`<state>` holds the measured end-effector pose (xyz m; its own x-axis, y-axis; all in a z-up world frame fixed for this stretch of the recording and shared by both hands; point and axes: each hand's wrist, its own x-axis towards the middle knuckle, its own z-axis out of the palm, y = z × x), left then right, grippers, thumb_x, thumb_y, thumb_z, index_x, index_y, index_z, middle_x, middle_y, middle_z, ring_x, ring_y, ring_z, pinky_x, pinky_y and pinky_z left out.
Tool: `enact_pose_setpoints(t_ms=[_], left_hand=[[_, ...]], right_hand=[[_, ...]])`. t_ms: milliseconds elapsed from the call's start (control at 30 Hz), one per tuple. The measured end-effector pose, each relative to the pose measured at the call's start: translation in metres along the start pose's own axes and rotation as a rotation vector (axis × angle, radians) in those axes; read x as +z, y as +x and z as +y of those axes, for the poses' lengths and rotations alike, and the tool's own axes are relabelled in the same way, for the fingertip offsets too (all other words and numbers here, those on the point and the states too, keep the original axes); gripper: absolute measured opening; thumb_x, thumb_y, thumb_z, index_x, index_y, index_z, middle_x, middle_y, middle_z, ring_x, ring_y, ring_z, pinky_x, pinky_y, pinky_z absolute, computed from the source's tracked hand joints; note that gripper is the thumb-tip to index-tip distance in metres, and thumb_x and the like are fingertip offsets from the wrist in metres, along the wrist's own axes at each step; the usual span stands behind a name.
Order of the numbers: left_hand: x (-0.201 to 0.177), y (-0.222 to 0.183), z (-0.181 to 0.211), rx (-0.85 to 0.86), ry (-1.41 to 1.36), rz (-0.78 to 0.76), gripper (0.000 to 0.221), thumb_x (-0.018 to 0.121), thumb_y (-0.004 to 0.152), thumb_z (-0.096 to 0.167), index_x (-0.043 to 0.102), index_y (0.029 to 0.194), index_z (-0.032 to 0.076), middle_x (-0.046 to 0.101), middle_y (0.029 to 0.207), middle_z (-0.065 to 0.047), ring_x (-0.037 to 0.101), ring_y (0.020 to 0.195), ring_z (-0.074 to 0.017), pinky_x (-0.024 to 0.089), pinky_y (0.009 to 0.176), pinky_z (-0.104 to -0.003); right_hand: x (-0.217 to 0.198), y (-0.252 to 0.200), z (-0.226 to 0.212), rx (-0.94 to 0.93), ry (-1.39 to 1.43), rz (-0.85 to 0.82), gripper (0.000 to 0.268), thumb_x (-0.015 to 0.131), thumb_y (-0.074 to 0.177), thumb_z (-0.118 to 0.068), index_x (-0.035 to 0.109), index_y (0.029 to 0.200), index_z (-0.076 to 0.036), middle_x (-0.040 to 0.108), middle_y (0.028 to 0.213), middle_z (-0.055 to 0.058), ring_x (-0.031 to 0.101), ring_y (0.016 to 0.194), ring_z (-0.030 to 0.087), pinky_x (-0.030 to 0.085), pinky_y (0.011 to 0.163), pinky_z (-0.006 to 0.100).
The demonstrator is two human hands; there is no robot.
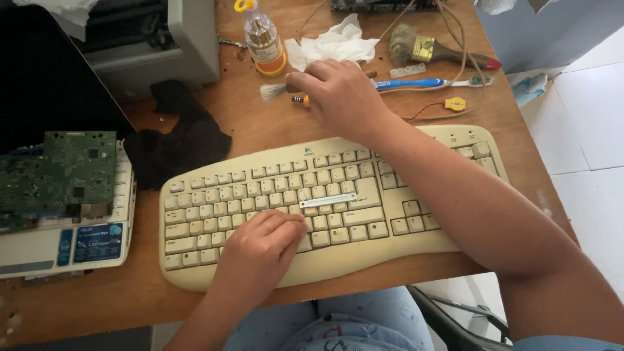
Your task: Cleaning a computer keyboard using a brush and cloth
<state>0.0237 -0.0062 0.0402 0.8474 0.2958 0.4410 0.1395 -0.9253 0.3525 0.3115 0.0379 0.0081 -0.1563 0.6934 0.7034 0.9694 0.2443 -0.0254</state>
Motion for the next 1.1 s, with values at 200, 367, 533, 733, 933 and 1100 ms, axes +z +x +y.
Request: enact_pose_setpoints(t_ms=[200,367,533,733,933,1100], left_hand=[[0.003,-0.005,-0.004,0.088,0.132,0.018,0.006,0.068,0.096,0.009,0.072,0.093,0.007,0.075,0.105,-0.004,0.065,0.096,-0.0277,0.054,0.080,-0.042],[0.000,-0.005,0.000,0.110,0.255,-0.023,0.001,0.070,0.094,0.014,0.070,0.092,0.013,0.066,0.104,-0.002,0.061,0.095,-0.0258,0.050,0.080,-0.042],[0.006,-0.003,-0.004,0.113,0.247,-0.090,0.004,0.067,0.090,0.014,0.068,0.088,0.011,0.064,0.091,-0.003,0.057,0.084,-0.0270,0.044,0.072,-0.042],[-0.001,-0.002,-0.017,0.049,0.139,-0.136,0.014,0.068,0.095,0.021,0.071,0.085,0.011,0.060,0.089,-0.005,0.056,0.081,-0.0291,0.046,0.072,-0.045],[-0.079,0.054,-0.148,0.095,0.355,0.001,0.023,0.081,0.067,0.020,0.071,0.087,0.023,0.068,0.109,0.001,0.057,0.108,-0.0292,0.034,0.099,-0.050],[-0.130,0.082,-0.268,0.279,1.187,0.407,0.014,0.071,0.110,0.021,0.071,0.119,0.011,0.061,0.119,-0.013,0.058,0.110,-0.0327,0.043,0.097,-0.045]], right_hand=[[0.003,-0.002,0.001,0.005,-0.006,0.005,0.033,0.070,0.085,-0.008,0.069,0.118,-0.014,0.065,0.094,0.006,0.063,0.080,0.030,0.048,0.067,0.042],[0.002,-0.003,-0.001,0.015,0.003,-0.003,0.037,0.063,0.086,-0.002,0.070,0.120,-0.015,0.064,0.094,0.005,0.063,0.080,0.029,0.046,0.066,0.044],[-0.003,-0.001,-0.006,-0.014,-0.018,-0.023,0.036,0.064,0.085,-0.003,0.070,0.119,-0.014,0.067,0.094,0.007,0.064,0.079,0.031,0.047,0.066,0.044],[-0.004,-0.002,-0.002,-0.004,0.050,-0.018,0.033,0.060,0.087,0.003,0.070,0.116,-0.009,0.066,0.091,0.009,0.061,0.075,0.029,0.046,0.063,0.042],[-0.001,-0.001,0.003,0.061,0.030,0.042,0.034,0.066,0.088,-0.002,0.066,0.121,-0.011,0.063,0.090,0.012,0.060,0.075,0.036,0.045,0.061,0.044],[-0.006,0.002,0.005,0.061,0.024,0.007,0.050,0.060,0.079,0.001,0.066,0.128,-0.005,0.066,0.103,0.015,0.063,0.089,0.037,0.050,0.071,0.048]])
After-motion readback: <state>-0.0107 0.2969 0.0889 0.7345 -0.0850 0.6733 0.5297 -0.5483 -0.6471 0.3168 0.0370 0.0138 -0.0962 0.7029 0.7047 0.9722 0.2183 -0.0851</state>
